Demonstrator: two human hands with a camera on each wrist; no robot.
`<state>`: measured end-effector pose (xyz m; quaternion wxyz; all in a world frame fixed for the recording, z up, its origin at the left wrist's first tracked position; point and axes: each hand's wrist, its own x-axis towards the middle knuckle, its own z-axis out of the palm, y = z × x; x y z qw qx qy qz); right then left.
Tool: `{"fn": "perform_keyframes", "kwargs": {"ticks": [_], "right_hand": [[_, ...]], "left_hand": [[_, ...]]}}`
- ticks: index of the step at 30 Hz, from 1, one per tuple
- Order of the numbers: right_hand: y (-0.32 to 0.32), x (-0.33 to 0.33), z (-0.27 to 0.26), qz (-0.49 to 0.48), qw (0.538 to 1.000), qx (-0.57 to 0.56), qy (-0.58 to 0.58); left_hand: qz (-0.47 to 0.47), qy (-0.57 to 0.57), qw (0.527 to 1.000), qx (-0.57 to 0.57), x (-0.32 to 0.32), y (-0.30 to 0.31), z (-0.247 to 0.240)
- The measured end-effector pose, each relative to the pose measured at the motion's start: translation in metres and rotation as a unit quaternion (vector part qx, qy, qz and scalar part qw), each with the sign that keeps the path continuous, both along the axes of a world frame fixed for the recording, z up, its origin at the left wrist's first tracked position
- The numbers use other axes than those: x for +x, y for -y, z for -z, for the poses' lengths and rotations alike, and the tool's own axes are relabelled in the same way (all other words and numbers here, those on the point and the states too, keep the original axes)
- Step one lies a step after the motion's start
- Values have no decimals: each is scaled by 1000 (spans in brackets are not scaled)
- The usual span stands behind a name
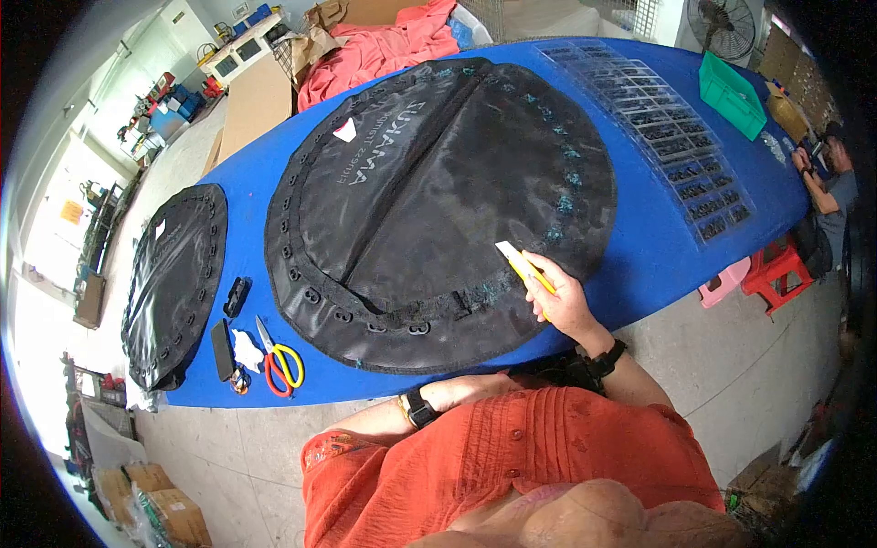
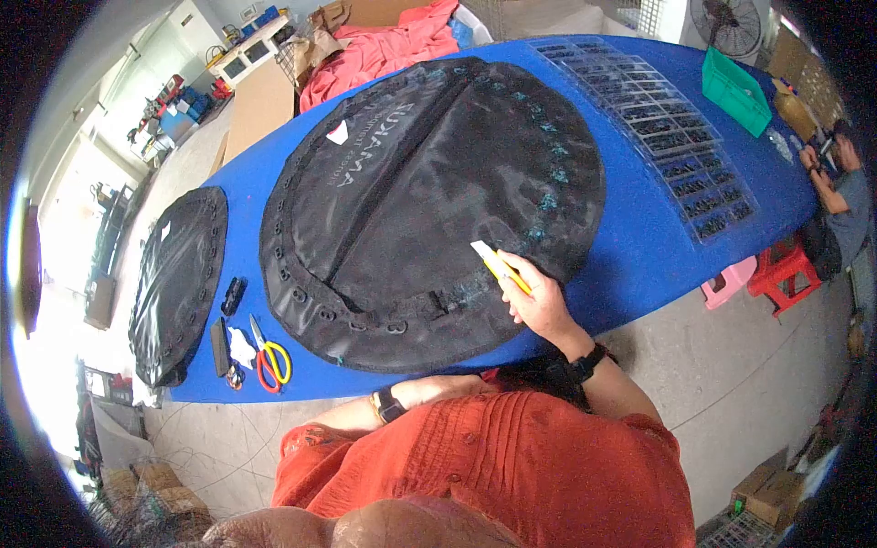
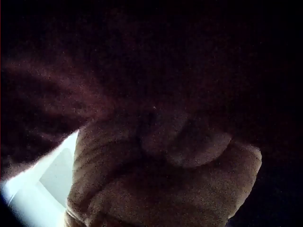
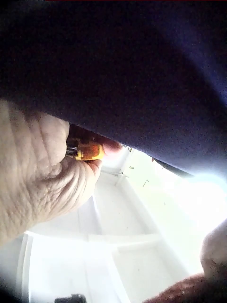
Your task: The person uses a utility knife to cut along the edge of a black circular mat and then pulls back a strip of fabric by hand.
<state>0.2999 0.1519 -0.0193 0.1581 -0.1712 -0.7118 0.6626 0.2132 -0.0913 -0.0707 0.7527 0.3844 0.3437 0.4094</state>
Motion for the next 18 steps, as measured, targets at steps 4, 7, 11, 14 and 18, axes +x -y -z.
{"fn": "perform_keyframes", "kwargs": {"ticks": [4, 7, 11, 14, 18], "right_hand": [[2, 1, -3, 4, 1000, -12, 7], [1, 0, 2, 8, 1000, -3, 3], [3, 1, 0, 17, 1000, 4, 14], [4, 1, -1, 19, 1000, -3, 18], [4, 2, 0, 21, 1000, -14, 14]], "left_hand": [[-10, -148, 983, 105, -4, 24, 68], [-11, -213, 959, 185, -12, 34, 1], [-16, -224, 953, 204, -10, 46, -10], [-54, -249, 948, 193, 4, 47, -40], [-34, -295, 955, -9, 12, 51, -67]]}}
